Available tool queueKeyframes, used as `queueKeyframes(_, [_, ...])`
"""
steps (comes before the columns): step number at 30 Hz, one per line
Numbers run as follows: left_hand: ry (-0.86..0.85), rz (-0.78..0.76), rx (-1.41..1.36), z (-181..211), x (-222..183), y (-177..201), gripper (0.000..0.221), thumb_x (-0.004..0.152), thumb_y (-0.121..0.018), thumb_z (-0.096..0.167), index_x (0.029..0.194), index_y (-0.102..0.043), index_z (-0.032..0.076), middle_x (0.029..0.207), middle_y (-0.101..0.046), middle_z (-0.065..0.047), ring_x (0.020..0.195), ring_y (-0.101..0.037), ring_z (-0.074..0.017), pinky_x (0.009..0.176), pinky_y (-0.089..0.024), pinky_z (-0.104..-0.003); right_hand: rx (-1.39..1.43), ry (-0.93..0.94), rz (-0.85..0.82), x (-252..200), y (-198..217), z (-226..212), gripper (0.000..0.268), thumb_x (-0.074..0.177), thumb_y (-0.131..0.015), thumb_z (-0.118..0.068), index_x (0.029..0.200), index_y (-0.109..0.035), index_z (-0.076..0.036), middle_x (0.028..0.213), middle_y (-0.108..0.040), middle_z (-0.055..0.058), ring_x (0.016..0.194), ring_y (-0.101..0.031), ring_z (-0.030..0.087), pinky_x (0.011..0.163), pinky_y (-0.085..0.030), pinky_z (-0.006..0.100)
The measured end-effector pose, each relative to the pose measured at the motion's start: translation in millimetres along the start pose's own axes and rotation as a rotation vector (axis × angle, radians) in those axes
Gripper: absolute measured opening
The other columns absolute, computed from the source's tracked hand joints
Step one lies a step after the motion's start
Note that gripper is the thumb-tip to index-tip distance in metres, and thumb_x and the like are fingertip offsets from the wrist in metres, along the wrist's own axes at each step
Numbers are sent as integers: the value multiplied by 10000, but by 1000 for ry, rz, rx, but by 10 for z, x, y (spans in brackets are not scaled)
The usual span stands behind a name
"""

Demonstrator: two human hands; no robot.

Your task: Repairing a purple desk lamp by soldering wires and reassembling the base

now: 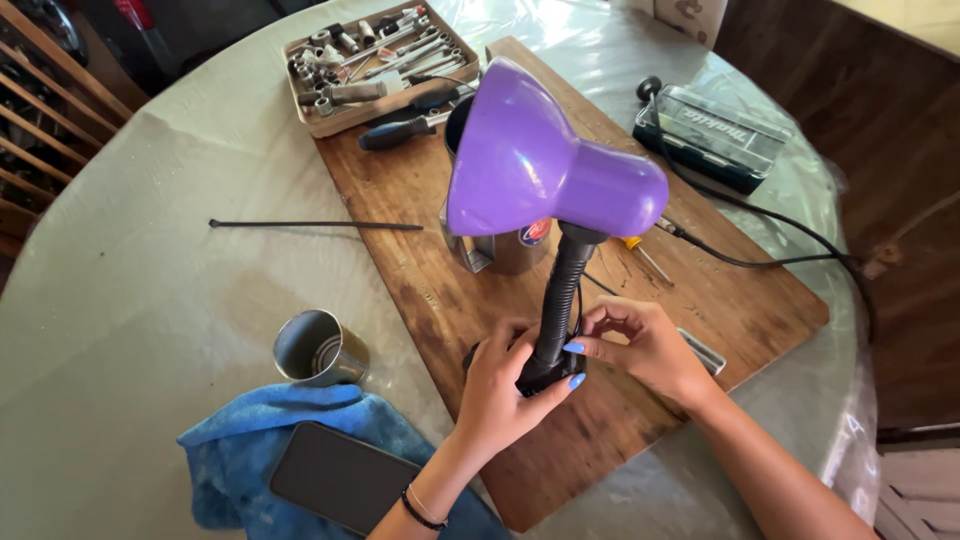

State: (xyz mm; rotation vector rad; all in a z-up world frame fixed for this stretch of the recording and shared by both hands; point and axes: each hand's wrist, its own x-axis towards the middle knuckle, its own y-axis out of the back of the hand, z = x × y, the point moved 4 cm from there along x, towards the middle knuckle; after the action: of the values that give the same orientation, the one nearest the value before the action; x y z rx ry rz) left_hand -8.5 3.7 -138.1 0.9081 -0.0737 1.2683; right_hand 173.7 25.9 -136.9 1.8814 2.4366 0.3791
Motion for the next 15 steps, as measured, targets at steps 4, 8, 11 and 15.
queueKeyframes(4, [-13, 1, 3, 12, 17, -1, 431, 822, -719, 359, 1163, -615, 116, 1058, -559, -48, 934, -643, -243, 759, -519, -415, -90, 46, -5, 7, 26, -37, 110, 802, -788, -154, 792, -705, -82, 706, -657, -22, 661, -567, 66, 651, -487, 243])
queueKeyframes(8, [53, -8, -51, -33, 12, -13, 413, 798, -728, 395, 1103, -638, 131, 997, -551, -37, 863, -649, -228, 732, -516, -381, 41, -105, 7, -10, 6, 148, 137, 819, -790, -132, 778, -671, -76, 710, -642, -10, 642, -536, 58, 591, -432, 230])
queueKeyframes(11, [90, -18, -57, -64, 7, -19, 412, 785, -731, 426, 1071, -646, 142, 980, -546, -33, 840, -653, -226, 716, -514, -380, 160, -158, -25, -15, -18, 266, 155, 851, -760, -135, 789, -639, -61, 712, -614, 1, 639, -514, 67, 566, -414, 232])
queueKeyframes(15, [89, -28, -62, -49, 15, -4, 382, 787, -732, 429, 1000, -630, 128, 959, -538, -40, 815, -654, -224, 692, -514, -373, 225, -166, -88, -33, -55, 206, 116, 898, -685, -94, 865, -712, 14, 740, -679, 34, 672, -590, 83, 634, -496, 241])
